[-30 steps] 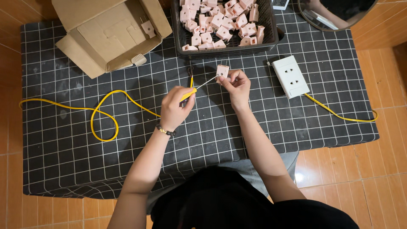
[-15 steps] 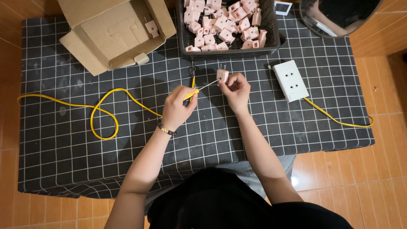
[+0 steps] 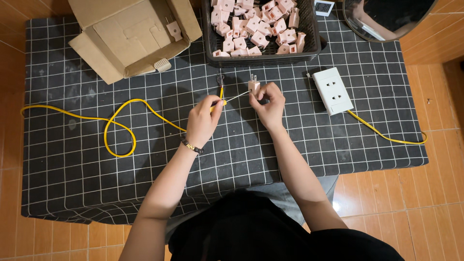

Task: The person assembles a pink electrical plug by inserting a yellow cable and tightening screws with a screwdriver. They test the plug by inserting it into a white power strip and then disassemble it to adjust the internal wiring before reassembling it.

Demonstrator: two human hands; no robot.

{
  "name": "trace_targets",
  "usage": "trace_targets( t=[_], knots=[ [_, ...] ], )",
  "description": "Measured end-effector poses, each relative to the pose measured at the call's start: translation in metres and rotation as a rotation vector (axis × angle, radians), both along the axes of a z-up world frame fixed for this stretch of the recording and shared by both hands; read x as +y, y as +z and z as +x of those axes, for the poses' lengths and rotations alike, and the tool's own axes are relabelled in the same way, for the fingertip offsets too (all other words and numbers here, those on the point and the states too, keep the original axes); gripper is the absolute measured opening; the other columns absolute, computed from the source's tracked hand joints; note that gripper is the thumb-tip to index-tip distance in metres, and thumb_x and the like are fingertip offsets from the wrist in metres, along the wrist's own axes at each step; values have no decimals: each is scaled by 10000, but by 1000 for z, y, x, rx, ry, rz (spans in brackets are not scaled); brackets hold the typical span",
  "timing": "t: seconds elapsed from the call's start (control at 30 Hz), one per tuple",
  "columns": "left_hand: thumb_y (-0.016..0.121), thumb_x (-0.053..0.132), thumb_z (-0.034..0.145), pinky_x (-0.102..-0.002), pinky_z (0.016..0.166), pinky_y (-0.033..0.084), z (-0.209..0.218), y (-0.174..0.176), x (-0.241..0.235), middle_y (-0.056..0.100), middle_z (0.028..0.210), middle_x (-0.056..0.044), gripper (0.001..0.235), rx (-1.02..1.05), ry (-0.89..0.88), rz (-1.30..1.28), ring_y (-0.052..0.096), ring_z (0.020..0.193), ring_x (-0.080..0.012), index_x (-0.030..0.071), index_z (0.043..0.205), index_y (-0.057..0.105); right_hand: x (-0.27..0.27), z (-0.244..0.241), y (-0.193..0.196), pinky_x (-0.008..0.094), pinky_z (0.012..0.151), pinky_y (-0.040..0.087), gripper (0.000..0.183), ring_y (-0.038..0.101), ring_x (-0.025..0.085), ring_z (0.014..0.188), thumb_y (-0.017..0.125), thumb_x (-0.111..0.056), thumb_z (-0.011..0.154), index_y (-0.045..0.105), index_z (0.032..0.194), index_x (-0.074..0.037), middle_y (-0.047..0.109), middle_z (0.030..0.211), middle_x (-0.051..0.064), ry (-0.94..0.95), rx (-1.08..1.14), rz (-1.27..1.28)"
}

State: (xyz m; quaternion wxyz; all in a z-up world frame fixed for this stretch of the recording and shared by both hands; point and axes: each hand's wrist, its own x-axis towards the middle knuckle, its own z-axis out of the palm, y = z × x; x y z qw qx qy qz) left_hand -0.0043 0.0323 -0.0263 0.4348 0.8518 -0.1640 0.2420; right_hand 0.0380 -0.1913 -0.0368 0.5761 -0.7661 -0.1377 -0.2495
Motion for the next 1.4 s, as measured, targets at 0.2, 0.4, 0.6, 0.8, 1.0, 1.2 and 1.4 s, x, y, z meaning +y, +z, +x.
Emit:
trace_targets(
  t=[0.2,0.4,0.6,0.8,1.0,1.2,1.4],
  knots=[
    [667,227,1050,-414,701,625,-4,6,1,717,812,-109,132,144,-33,-45,747,787,-336,103,1094,663,0,-1,-1,328,594,538,332,657,256,672,866,-14,831,568,705,-88,584,748,85,-35,-29,-85],
    [771,184,971,-336,650,622,-2,20,1,771,898,-147,194,306,-79,-150,765,753,-294,101,1128,692,6,4,-2,285,696,592,266,708,190,772,859,-6,837,600,878,-49,630,891,88,-36,198,202],
    [773,150,969,-246,517,555,-3,10,-1,759,737,-103,168,247,-95,-322,694,525,-161,65,1109,736,5,6,-1,310,779,687,452,784,267,892,810,47,886,568,1268,54,689,1014,153,94,296,547],
    [790,154,957,-245,505,543,-3,15,-1,764,784,-114,160,176,-46,-280,712,567,-192,92,1101,761,7,10,-1,346,801,702,440,786,311,928,800,70,885,603,1278,73,725,1079,192,163,316,639],
    [787,111,957,-263,546,578,-6,13,-1,749,903,-150,182,135,-60,-222,723,662,-251,84,1133,747,7,12,-4,359,784,712,454,788,339,910,810,88,866,613,1275,77,722,1082,204,187,339,672],
    [778,98,962,-291,566,613,-7,12,-2,730,943,-152,192,88,-49,-109,741,741,-277,76,1148,736,6,12,-6,349,771,713,454,792,324,896,821,83,857,624,1266,69,727,1082,200,191,351,662],
    [775,114,964,-306,562,618,-6,10,-2,728,923,-151,177,40,-43,-54,749,760,-304,84,1135,738,7,8,-6,315,758,704,449,787,259,880,854,53,845,639,1239,61,700,1052,140,152,335,561]
  ],
)
